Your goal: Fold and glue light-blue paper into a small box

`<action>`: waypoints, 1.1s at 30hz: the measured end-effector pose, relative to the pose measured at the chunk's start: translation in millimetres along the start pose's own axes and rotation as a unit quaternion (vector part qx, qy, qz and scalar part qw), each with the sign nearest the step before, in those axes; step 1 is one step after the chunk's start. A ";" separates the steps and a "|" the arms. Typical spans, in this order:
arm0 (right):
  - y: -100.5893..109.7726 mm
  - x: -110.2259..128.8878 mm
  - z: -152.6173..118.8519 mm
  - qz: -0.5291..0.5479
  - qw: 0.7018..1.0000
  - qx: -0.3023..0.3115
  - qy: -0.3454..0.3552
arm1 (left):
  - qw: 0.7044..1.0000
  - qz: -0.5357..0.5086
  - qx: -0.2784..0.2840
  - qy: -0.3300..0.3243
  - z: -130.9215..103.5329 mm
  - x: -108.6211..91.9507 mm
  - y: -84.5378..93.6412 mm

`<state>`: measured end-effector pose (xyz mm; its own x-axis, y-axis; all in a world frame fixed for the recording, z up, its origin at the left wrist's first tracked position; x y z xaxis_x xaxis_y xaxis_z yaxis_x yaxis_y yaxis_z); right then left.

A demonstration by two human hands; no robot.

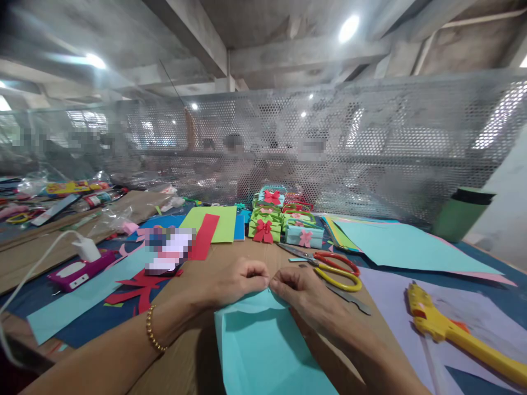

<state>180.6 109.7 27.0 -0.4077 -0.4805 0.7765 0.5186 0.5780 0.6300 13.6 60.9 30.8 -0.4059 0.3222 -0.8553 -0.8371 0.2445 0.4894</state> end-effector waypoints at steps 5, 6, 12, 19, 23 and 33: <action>-0.8 3.3 -1.6 0.013 0.999 0.000 0.030 | 1.000 0.003 -0.001 -0.010 -0.6 0.9 -1.0; -1.0 4.5 -2.3 0.013 0.999 0.000 0.029 | 1.000 0.000 -0.001 -0.010 -0.9 1.0 -1.1; -1.1 12.0 -5.7 0.013 1.000 -0.011 0.017 | 0.999 -0.036 -0.002 0.011 -1.9 6.8 -2.9; 0.7 15.3 -6.1 0.007 1.000 -0.011 0.025 | 0.993 -0.108 -0.018 0.043 -8.6 7.8 -6.0; 1.2 14.6 -6.1 -0.005 1.000 -0.009 0.028 | 0.994 -0.090 -0.007 0.058 -10.2 -0.9 -3.7; 6.2 16.6 -6.6 -0.024 0.999 0.003 0.044 | 0.999 0.018 0.032 0.022 -2.9 -0.1 1.0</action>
<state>182.1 100.9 43.7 -0.3639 -0.5637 0.7415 0.4962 0.5564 0.6665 11.7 58.4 30.8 -0.4519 0.2919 -0.8430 -0.7975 0.2913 0.5284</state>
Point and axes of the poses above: each hand's wrist, its own z-axis towards the middle knuckle, its own y-axis out of the back of the hand, x = y × z, the point moved 3 cm from there along z, towards the middle knuckle, and after that the axes turned 4 degrees about x, right-handed, at the moved point
